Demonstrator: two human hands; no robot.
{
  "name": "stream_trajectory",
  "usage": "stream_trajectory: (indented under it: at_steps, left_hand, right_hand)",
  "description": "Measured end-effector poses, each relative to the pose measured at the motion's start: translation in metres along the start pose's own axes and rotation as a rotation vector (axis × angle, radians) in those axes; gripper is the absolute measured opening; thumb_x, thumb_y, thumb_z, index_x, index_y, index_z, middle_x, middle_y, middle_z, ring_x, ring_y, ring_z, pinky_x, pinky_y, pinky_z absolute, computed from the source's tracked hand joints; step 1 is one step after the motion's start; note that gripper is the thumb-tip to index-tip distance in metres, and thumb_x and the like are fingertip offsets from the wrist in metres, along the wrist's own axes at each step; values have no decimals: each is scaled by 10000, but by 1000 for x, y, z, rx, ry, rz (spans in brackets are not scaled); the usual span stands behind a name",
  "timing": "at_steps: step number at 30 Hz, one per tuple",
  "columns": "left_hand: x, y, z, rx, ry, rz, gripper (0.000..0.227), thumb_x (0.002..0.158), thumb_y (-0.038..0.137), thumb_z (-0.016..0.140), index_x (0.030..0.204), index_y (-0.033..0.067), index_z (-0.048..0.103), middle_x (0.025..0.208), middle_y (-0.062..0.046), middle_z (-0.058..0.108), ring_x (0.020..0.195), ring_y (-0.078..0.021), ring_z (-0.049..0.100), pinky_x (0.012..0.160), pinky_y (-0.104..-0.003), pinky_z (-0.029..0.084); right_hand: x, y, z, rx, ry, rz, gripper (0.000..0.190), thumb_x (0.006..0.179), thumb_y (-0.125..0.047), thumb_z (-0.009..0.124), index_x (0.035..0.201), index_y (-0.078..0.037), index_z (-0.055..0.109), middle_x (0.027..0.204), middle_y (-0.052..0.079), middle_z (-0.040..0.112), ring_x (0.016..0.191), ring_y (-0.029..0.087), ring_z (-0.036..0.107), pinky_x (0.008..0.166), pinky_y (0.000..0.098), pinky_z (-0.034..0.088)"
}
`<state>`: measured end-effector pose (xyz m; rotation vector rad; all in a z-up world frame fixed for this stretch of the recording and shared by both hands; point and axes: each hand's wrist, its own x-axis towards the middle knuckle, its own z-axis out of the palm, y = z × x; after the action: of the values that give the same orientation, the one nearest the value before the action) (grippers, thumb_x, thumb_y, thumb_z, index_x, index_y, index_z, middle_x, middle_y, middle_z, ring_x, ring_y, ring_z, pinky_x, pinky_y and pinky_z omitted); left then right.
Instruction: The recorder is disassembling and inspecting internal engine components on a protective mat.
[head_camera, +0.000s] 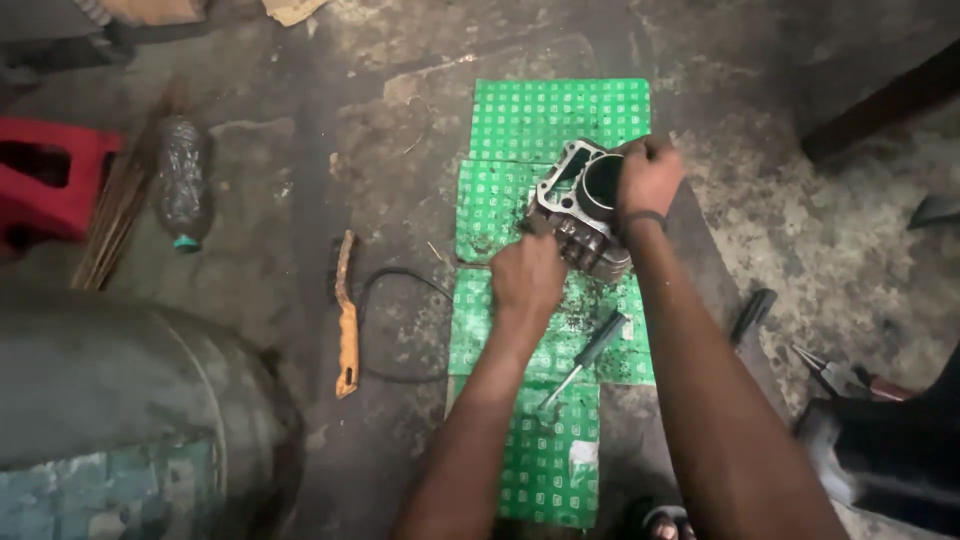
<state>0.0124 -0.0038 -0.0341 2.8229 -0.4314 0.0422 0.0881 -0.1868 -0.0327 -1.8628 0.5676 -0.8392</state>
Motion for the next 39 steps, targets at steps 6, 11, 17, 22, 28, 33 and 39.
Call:
stream_trajectory:
  at_steps: [6, 11, 17, 22, 28, 33, 39]
  left_hand:
    - [1, 24, -3, 46, 14, -19, 134, 864, 169, 679, 943, 70, 724, 807, -162, 759, 782, -326, 773, 678, -456, 610]
    - [-6, 29, 5, -67, 242, -31, 175, 828, 215, 678, 866, 47, 713, 795, -194, 743, 757, -381, 748, 673, -531, 586]
    - [6, 19, -7, -553, 67, -259, 219, 857, 225, 704, 895, 10, 713, 892, -235, 735, 845, -419, 731, 707, -526, 570]
    - [19, -2, -22, -893, -234, -501, 307, 830, 279, 727, 955, -2, 736, 920, -259, 732, 868, -459, 724, 737, -535, 576]
    - [12, -20, 8, -690, -8, -408, 336, 928, 329, 664, 976, 3, 727, 951, -271, 730, 918, -483, 711, 775, -538, 554]
    - [-6, 21, -31, -439, -22, -219, 253, 862, 257, 692, 950, 21, 712, 959, -251, 725, 944, -457, 708, 791, -544, 564]
    - [-6, 21, -4, -163, 203, -52, 139, 874, 139, 641, 918, 31, 716, 888, -220, 732, 850, -447, 718, 748, -573, 562]
  right_hand:
    - [-7, -22, -11, -81, -81, -23, 242, 904, -156, 563, 898, -8, 755, 829, 246, 718, 803, 340, 735, 787, 431, 544]
    - [-1, -16, -3, -110, -61, -29, 242, 880, -141, 557, 889, -13, 762, 831, 240, 726, 788, 349, 740, 760, 434, 548]
    - [2, 3, 0, -139, -52, -129, 248, 883, -158, 579, 901, 5, 765, 851, 253, 722, 810, 375, 727, 764, 449, 542]
    - [4, 7, 2, -86, -39, -56, 253, 903, -195, 603, 935, 17, 738, 873, 254, 722, 820, 375, 722, 787, 460, 530]
    - [-5, 5, 7, -101, -50, -34, 261, 916, -190, 583, 912, 5, 756, 908, 248, 723, 868, 374, 698, 825, 466, 525]
    - [-2, -5, -3, -108, -76, -27, 251, 887, -170, 578, 926, 7, 751, 870, 259, 720, 826, 352, 719, 810, 441, 542]
    - [0, 10, 0, -82, -16, -142, 237, 888, -157, 603, 896, 30, 748, 833, 264, 719, 815, 372, 720, 785, 451, 539]
